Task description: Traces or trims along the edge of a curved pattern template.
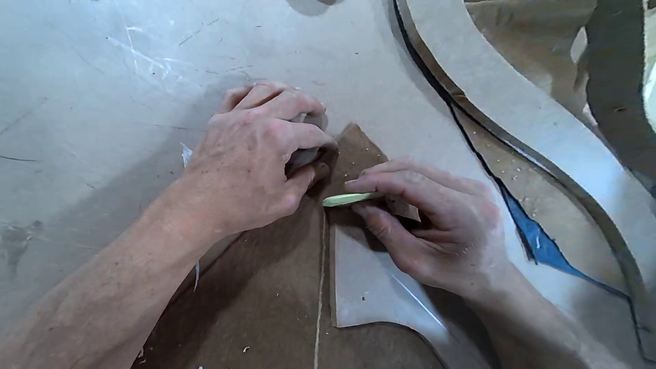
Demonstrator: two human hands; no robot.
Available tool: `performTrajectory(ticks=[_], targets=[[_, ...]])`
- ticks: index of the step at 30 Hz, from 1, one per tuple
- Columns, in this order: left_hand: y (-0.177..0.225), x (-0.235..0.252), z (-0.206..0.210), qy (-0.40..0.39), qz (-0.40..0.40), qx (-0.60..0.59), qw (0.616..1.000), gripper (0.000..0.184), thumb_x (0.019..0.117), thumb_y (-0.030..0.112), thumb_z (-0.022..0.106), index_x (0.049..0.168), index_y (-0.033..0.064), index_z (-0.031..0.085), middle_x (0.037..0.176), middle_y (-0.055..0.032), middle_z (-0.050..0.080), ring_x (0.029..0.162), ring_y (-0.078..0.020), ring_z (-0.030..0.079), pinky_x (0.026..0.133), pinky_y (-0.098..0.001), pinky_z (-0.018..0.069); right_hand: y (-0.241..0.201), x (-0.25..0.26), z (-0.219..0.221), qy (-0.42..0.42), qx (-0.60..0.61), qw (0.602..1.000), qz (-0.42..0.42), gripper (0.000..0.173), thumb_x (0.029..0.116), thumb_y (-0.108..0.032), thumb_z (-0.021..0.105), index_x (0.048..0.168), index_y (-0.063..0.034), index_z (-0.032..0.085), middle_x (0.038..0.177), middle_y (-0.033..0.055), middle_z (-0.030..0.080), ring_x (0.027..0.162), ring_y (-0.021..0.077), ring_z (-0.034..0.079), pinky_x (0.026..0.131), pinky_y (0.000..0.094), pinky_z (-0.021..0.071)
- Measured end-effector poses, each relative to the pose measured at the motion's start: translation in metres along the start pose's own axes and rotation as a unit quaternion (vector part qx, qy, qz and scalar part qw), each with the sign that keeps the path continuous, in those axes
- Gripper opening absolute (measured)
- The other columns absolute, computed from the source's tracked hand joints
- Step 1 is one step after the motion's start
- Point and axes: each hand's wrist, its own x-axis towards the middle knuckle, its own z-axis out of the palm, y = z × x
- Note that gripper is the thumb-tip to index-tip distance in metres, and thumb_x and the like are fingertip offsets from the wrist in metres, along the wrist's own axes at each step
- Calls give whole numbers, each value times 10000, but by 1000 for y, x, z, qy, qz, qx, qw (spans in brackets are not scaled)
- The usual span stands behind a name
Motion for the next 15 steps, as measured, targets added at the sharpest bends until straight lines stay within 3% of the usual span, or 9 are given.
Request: performTrajectory(ticks=[11,15], targets=[[1,1,-1,-7,-2,11,1000,317,906,372,607,1160,283,774,1398,-7,630,1403,-275,481,1151,-571,330,-1,0,0,1,-9,1000,1,218,921,-77,647,1106,-1,734,1044,73,721,944,85,680,817,223,574],[1,1,-2,-2,-6,7,1000,323,929,423,598,1167,294,775,1393,-5,630,1383,-265,491,1114,-545,365,0,-2,-3,4,-20,1000,8,194,920,-79,648,1073,-4,739,1021,67,715,923,87,677,790,219,573]])
